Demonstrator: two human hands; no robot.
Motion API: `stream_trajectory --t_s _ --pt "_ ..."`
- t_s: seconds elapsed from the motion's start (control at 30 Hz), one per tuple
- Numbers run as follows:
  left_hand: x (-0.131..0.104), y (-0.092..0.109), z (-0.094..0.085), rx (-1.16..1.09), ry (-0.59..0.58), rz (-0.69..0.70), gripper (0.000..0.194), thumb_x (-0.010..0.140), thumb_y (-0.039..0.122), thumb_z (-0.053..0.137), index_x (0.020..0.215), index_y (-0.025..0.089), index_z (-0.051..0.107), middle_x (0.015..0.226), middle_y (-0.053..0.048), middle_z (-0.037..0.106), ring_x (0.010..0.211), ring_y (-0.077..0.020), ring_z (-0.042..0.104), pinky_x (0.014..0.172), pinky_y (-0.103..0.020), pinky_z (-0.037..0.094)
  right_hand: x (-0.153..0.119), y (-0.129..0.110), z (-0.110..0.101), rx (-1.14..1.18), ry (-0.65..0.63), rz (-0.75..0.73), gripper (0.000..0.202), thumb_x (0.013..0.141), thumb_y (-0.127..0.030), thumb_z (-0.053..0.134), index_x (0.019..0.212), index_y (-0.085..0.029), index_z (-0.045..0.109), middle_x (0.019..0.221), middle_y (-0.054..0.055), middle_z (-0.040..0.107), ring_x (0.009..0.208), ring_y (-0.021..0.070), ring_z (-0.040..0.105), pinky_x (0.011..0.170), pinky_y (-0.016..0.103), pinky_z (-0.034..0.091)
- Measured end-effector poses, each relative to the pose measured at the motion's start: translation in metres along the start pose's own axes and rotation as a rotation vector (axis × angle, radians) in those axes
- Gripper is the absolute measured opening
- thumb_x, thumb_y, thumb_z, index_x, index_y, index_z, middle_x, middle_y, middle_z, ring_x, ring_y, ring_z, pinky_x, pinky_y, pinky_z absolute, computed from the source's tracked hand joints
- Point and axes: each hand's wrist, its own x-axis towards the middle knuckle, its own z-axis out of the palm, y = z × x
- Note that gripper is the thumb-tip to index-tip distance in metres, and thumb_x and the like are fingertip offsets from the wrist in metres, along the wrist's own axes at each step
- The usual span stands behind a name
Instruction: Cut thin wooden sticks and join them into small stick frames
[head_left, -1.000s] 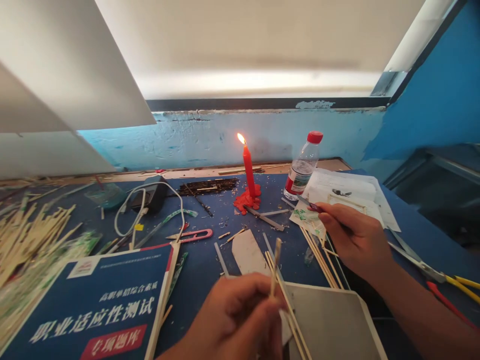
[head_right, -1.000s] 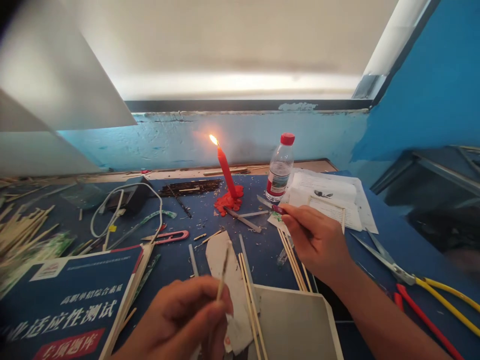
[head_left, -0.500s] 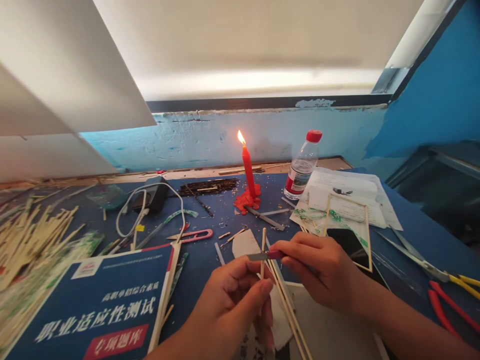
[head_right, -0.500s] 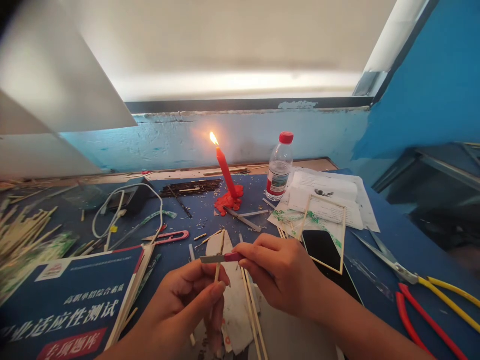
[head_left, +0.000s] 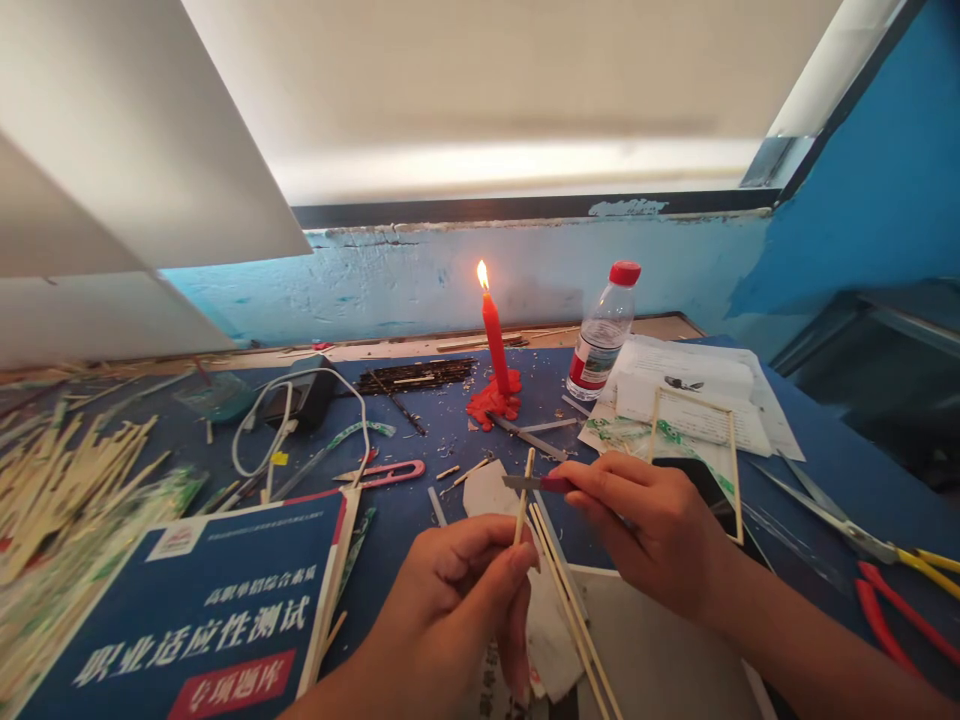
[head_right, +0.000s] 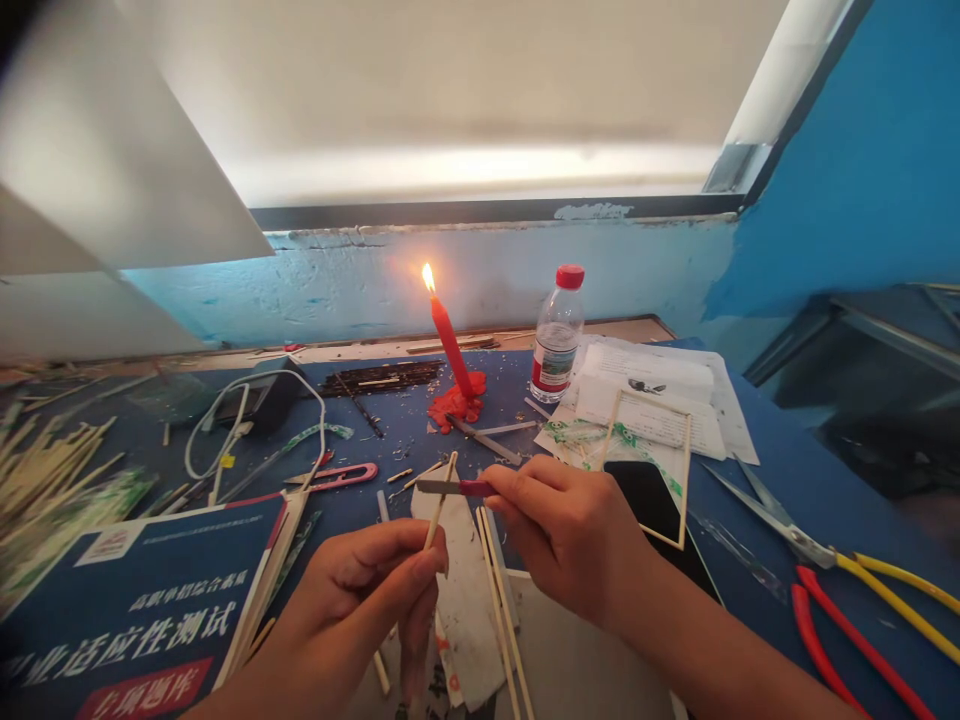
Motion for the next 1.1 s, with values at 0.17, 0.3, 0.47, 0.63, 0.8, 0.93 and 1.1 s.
stream_trajectory --t_s 0.17,0.3,0.47,0.63,0.8,0.93,1.1 --pt "0.002 -0.011 -0.002 -0.058 -0.015 -0.031 0.038 0.096 0.057 0.060 0.093 0.019 0.058 0.053 0.006 0.058 0.042 -0.0103 0.061 0.047 -0.018 0.046 0.000 0.004 0.002 0.089 -0.073 -0.027 0.028 0.105 -0.023 0.053 0.128 -0.019 0.068 0.088 0.005 0.068 0.072 0.0158 0.064 0.066 0.029 0.050" --pt "0.002 -0.020 -0.002 -0.139 -0.024 -0.033 0.040 0.097 0.059 0.058 0.107 0.021 0.056 0.053 0.007 0.058 0.041 -0.0109 0.060 0.045 -0.019 0.048 -0.001 0.001 0.005 0.115 -0.128 -0.041 0.028 0.104 -0.022 0.052 0.128 -0.021 0.067 0.089 0.005 0.066 0.071 0.0154 0.062 0.065 0.028 0.049" --pt "0.002 -0.018 0.000 -0.176 0.019 -0.053 0.039 0.098 0.059 0.056 0.097 0.021 0.057 0.049 0.007 0.055 0.037 -0.0101 0.054 0.043 -0.020 0.047 -0.002 -0.005 0.009 0.117 -0.153 -0.024 0.026 0.105 -0.024 0.050 0.124 -0.020 0.067 0.091 0.006 0.067 0.073 0.0161 0.064 0.068 0.029 0.050" --pt "0.003 -0.012 0.001 -0.102 0.062 -0.022 0.041 0.095 0.059 0.061 0.091 0.019 0.060 0.055 0.004 0.060 0.041 -0.0103 0.059 0.046 -0.020 0.048 0.000 -0.006 0.011 0.097 -0.182 0.020 0.024 0.106 -0.027 0.049 0.117 -0.020 0.069 0.085 0.004 0.064 0.068 0.0157 0.060 0.063 0.029 0.047" --pt "0.000 -0.018 -0.002 0.010 0.092 0.000 0.040 0.101 0.056 0.052 0.082 0.021 0.057 0.045 0.007 0.050 0.035 -0.0081 0.045 0.038 -0.017 0.035 0.000 -0.009 0.009 0.167 -0.215 0.061 0.024 0.107 -0.027 0.047 0.118 -0.020 0.067 0.088 0.004 0.066 0.075 0.0164 0.063 0.067 0.029 0.049" --pt "-0.001 -0.015 -0.006 0.169 0.120 0.081 0.038 0.101 0.050 0.053 0.077 0.022 0.060 0.040 0.006 0.048 0.033 -0.0093 0.039 0.035 -0.019 0.028 -0.002 -0.011 0.007 0.152 -0.215 0.087 0.027 0.107 -0.028 0.047 0.120 -0.021 0.069 0.085 0.004 0.064 0.072 0.0162 0.062 0.065 0.029 0.048" --pt "-0.001 -0.009 -0.004 0.326 0.176 0.175 0.042 0.102 0.044 0.052 0.066 0.023 0.054 0.041 0.005 0.048 0.036 -0.0106 0.039 0.038 -0.022 0.030 -0.003 -0.011 0.006 0.109 -0.170 0.058 0.028 0.107 -0.029 0.049 0.123 -0.020 0.070 0.088 0.006 0.066 0.071 0.0161 0.064 0.064 0.029 0.049"
